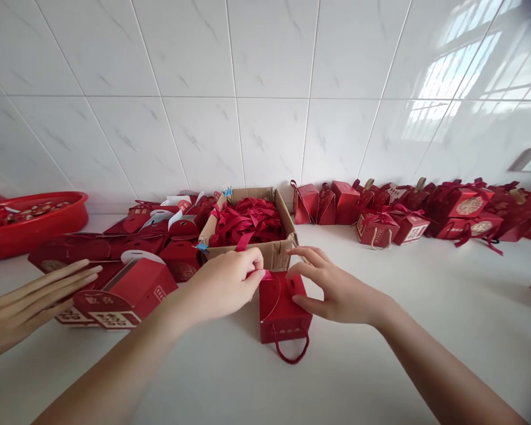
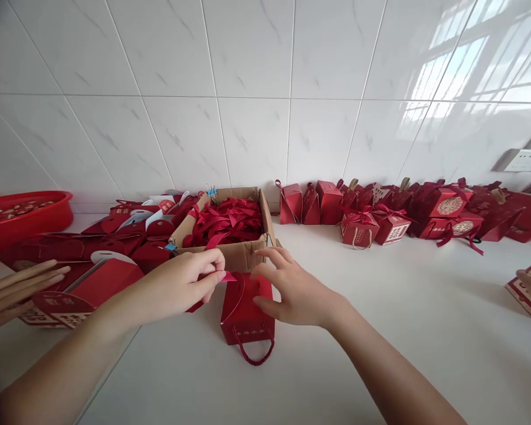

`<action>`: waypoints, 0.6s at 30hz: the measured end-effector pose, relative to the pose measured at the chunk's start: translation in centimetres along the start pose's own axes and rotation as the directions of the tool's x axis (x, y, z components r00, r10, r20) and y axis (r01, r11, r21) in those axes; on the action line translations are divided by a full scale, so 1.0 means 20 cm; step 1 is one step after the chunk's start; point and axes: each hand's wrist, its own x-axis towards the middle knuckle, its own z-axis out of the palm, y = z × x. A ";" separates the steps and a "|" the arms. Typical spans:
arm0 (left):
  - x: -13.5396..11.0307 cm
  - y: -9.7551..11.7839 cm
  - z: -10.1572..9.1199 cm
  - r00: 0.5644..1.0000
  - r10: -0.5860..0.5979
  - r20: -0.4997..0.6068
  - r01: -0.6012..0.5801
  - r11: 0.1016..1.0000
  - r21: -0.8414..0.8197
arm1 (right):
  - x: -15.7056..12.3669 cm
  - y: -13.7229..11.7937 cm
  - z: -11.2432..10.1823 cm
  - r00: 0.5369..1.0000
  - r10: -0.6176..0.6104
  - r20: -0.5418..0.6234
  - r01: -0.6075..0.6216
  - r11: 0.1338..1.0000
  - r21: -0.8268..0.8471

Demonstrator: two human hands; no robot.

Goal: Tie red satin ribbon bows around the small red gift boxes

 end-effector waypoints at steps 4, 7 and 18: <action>0.03 0.03 -0.03 0.999 0.000 0.039 -0.009 0.974 0.227 | 0.13 -0.08 -0.05 0.986 0.093 0.138 -0.067 0.981 -0.183; 0.03 0.00 -0.01 0.997 -0.001 0.083 -0.019 0.971 0.238 | 0.19 -0.10 -0.05 0.978 0.113 0.176 -0.070 0.969 -0.238; 0.05 -0.03 -0.03 0.984 -0.090 0.153 0.041 0.953 0.299 | 0.20 -0.08 -0.01 0.971 0.153 0.186 -0.113 0.972 -0.207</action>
